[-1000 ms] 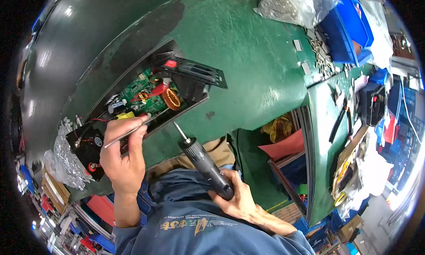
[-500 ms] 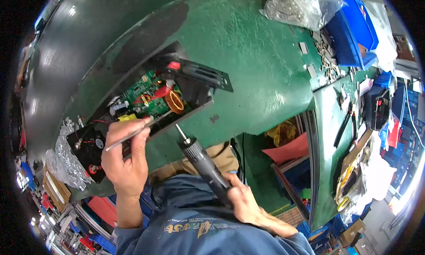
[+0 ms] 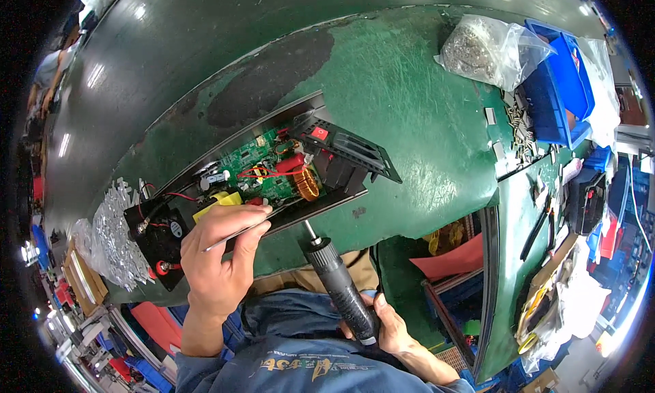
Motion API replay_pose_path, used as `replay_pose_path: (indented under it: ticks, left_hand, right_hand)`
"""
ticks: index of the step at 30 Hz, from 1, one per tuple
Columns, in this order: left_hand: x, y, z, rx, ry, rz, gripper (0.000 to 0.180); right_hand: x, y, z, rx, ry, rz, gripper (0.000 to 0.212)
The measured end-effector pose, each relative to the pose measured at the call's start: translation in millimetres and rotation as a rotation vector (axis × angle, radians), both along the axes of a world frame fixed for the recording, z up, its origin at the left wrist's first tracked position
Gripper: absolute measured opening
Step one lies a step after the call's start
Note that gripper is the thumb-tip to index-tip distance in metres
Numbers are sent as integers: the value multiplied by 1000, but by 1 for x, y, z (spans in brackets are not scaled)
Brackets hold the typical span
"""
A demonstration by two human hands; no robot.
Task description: Assembling internal components into a metal casing using an electric screwdriver on a production line.
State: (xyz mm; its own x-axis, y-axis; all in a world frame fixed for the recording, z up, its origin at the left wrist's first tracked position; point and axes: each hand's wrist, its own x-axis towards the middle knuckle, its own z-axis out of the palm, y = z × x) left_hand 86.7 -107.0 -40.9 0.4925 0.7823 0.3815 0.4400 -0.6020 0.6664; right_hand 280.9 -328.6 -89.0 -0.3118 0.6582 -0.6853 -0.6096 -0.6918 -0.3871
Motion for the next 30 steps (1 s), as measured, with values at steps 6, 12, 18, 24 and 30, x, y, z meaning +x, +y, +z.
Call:
replay_pose_path:
  ticks: [6,12,18,24,30]
  left_hand:
    - [1,-3,2,-39,-2,3,21]
    - [-3,-10,26,-80,-134,-71,33]
    - [7,-4,44,32,394,-36,32]
    - [11,3,30,-7,624,-121,35]
    - [12,8,31,-23,652,-170,35]
  right_hand:
    - [2,0,1,110,-119,102,77]
    - [-1,6,16,124,-285,193,53]
    - [-2,-2,14,106,-329,161,39]
    - [-4,2,14,147,-312,144,52]
    - [-7,-4,5,147,-238,45,75]
